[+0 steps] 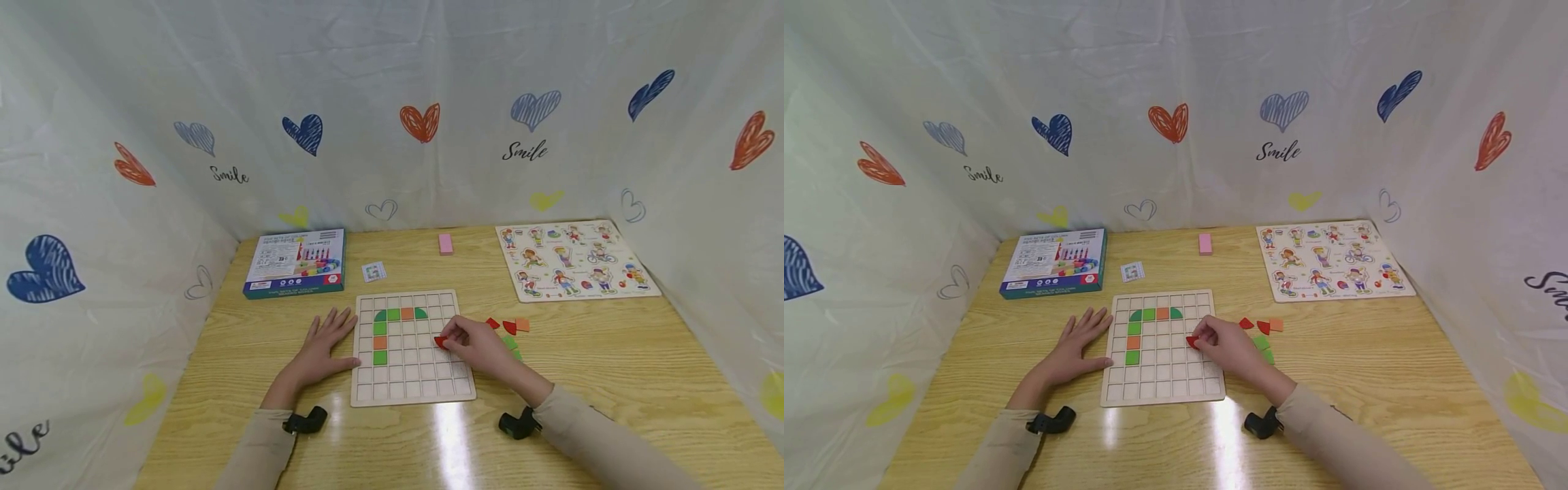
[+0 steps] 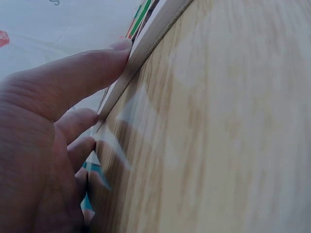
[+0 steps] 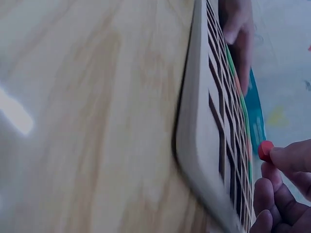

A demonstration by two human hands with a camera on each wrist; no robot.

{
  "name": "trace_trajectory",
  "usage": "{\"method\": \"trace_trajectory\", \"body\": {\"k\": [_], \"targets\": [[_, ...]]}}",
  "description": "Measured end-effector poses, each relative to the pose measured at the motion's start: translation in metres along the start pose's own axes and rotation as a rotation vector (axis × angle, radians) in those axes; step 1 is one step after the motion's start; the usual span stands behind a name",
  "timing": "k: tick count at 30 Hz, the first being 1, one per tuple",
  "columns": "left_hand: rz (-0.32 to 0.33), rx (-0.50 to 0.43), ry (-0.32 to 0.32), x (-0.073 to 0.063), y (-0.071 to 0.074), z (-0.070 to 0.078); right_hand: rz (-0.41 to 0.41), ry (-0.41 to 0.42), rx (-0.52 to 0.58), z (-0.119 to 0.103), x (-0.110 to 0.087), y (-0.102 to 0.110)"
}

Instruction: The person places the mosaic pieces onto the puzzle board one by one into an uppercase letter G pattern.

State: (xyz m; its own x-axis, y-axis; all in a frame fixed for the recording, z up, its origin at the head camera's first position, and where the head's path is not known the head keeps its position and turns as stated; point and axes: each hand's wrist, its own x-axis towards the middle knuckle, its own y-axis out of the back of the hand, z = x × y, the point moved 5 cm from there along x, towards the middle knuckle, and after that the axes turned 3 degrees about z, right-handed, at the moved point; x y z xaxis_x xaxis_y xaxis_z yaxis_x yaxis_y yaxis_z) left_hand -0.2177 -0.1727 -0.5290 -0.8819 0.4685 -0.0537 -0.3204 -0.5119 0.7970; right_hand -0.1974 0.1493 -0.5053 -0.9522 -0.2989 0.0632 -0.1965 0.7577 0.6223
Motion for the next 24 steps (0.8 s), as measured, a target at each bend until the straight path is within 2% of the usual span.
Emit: {"method": "trace_trajectory", "body": {"k": [9, 13, 17, 24], "targets": [[0.002, 0.0, 0.009, 0.0, 0.0, -0.001, -0.109, 0.11, 0.025, -0.037, 0.005, -0.059], [0.002, 0.012, 0.014, 0.0, 0.0, -0.001, -0.14, 0.151, 0.024, -0.05, 0.006, -0.078], [0.009, 0.009, 0.014, 0.0, 0.001, -0.002, -0.15, 0.182, 0.011, -0.062, 0.008, -0.089], [0.014, 0.005, -0.004, 0.0, 0.0, -0.002, -0.13, 0.192, -0.095, -0.069, 0.011, -0.096]]}}
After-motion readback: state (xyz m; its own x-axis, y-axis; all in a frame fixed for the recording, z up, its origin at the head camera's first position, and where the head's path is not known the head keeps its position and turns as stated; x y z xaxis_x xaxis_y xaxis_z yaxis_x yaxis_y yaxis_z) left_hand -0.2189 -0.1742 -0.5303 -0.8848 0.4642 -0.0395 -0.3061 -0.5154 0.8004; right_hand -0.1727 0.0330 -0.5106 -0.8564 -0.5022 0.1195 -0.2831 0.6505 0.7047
